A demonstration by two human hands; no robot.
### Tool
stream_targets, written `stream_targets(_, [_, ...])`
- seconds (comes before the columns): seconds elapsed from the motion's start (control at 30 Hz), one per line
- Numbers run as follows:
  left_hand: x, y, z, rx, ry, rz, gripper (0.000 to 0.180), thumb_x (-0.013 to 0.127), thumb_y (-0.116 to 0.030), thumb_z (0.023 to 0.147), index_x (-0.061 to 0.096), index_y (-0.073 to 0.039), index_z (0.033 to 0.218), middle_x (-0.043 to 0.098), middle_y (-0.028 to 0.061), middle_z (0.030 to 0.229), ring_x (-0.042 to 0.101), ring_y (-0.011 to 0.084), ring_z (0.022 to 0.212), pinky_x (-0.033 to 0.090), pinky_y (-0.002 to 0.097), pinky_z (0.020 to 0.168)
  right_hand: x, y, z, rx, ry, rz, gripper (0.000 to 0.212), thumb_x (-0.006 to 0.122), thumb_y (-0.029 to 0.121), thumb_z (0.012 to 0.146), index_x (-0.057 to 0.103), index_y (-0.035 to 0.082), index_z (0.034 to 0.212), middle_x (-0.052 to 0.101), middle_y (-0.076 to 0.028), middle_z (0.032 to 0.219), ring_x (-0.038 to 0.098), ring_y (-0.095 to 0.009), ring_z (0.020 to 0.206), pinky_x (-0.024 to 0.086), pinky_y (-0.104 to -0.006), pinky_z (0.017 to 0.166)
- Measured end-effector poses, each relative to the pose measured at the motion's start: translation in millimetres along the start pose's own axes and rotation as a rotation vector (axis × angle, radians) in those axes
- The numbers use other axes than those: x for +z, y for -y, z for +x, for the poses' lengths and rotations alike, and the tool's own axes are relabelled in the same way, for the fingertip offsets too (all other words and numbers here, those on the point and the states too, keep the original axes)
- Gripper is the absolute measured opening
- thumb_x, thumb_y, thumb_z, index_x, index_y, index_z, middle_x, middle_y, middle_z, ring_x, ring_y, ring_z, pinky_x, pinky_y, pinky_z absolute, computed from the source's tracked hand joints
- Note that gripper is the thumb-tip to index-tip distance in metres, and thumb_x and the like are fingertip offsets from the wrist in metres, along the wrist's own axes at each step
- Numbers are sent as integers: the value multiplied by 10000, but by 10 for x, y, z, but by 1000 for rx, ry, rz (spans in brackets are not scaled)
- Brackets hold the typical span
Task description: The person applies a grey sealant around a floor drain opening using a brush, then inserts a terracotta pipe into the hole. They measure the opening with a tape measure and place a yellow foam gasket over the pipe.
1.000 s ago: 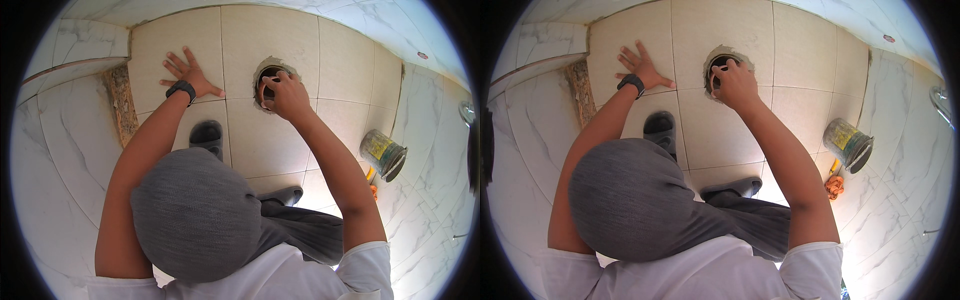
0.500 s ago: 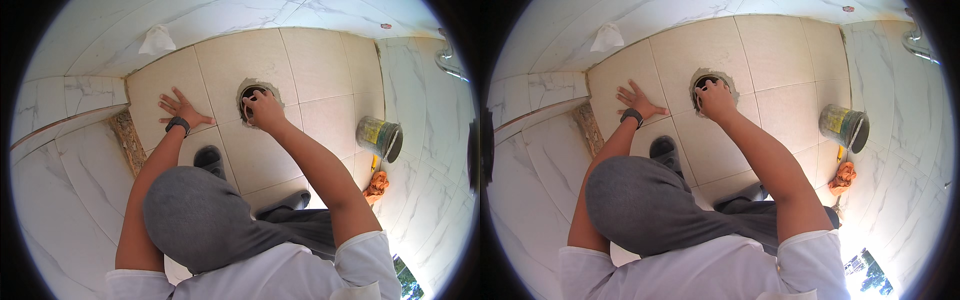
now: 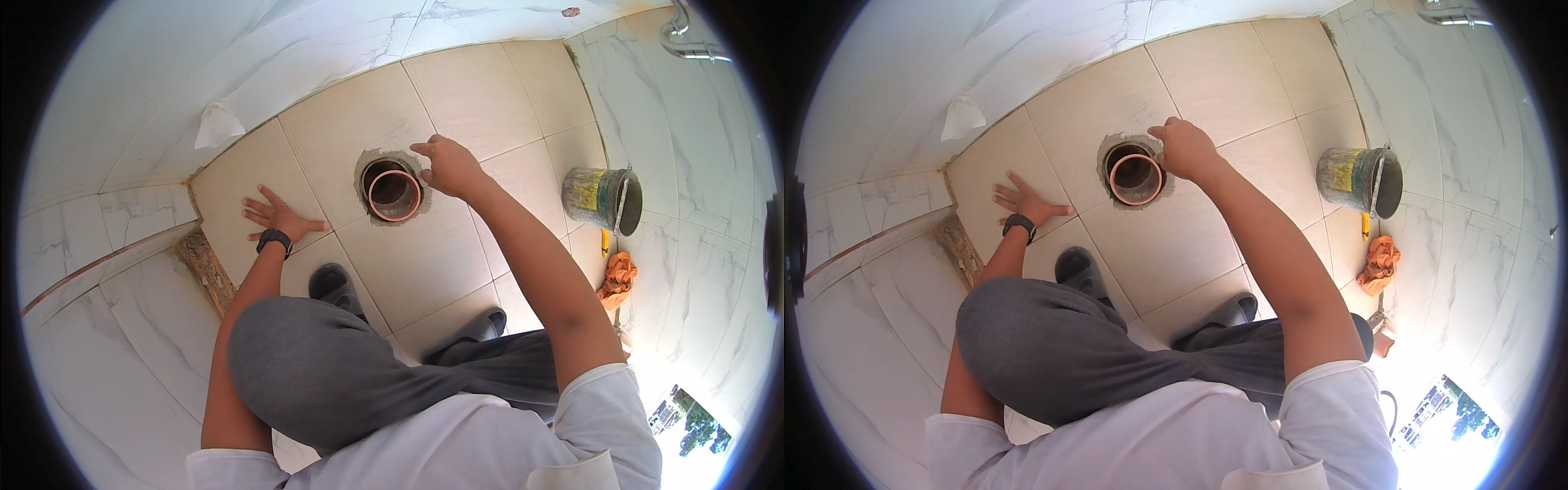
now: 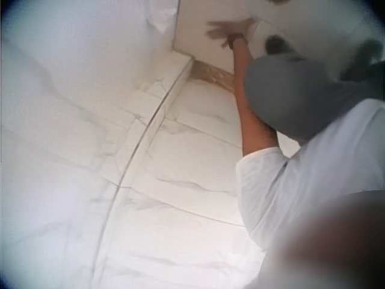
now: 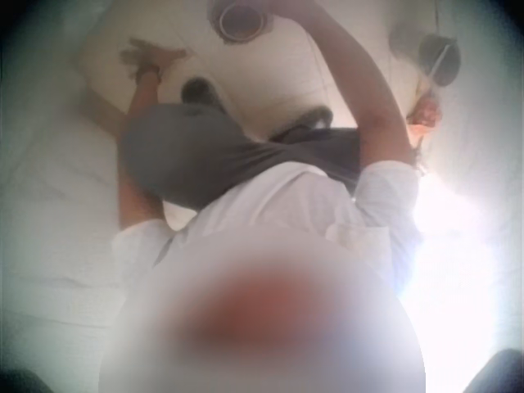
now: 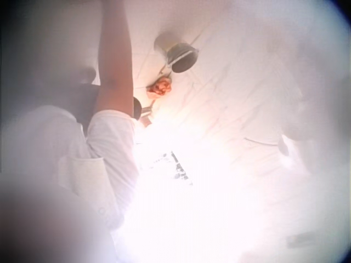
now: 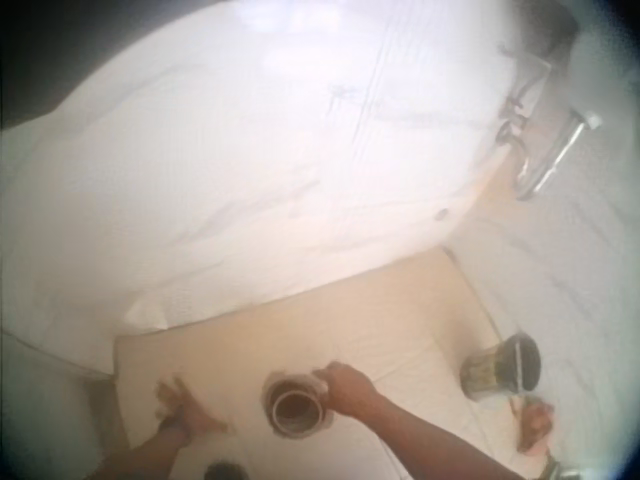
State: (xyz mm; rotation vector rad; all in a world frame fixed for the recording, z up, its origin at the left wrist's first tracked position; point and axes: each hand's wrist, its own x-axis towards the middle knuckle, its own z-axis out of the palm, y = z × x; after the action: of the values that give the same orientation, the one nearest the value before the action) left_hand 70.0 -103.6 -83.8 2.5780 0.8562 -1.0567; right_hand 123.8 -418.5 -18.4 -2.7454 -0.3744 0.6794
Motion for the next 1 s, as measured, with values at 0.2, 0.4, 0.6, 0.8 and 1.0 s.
stream_targets(0.2, [21, 43, 32, 43, 3, -25, 1794, 974, -608, 388, -332, -101, 1508, -353, 364, 1516, -285, 511, 1445, 31, 832, 1023, 207, 147, -126, -52, 135, -149, 667, 801, 192, 756, 557, 166, 1377, 637, -127, 1119, 657, -284, 1038, 566, -410, 834])
stream_targets(0.4, [56, 65, 62, 24, 21, -21, 1791, 972, -609, 387, -321, -93, 1514, -343, 362, 1523, -280, 509, 1449, 28, 825, 1032, 428, 120, -85, -133, 174, -174, 752, 817, 202, 743, 501, 202, 1425, 653, -98, 1059, 680, -271, 963, 563, -407, 752])
stream_targets(0.6, [56, 62, 78, 24, 24, -15, 1793, 968, -610, 386, -324, -77, 1509, -333, 369, 1524, -277, 515, 1447, 26, 826, 1029, 498, 28, -34, -178, 114, -190, 782, 838, 244, 733, 494, 206, 1434, 668, -73, 982, 692, -273, 894, 561, -397, 701])
stream_targets(0.8, [78, 48, 65, -3, -18, 45, 1754, 972, -589, 413, -277, -71, 1530, -257, 372, 1556, -176, 522, 1478, 114, 813, 1049, 565, 15, -31, -235, 87, -199, 764, 810, 234, 753, 494, 167, 1445, 683, -56, 832, 697, -273, 779, 542, -386, 626])
stream_targets(1.0, [93, 30, 85, -5, -26, 59, 1761, 972, -597, 397, -268, -75, 1534, -254, 373, 1557, -167, 527, 1478, 130, 809, 1054, 585, 37, -29, -167, 178, -297, 819, 799, 248, 770, 435, 219, 1503, 681, -41, 759, 700, -244, 737, 525, -378, 589])
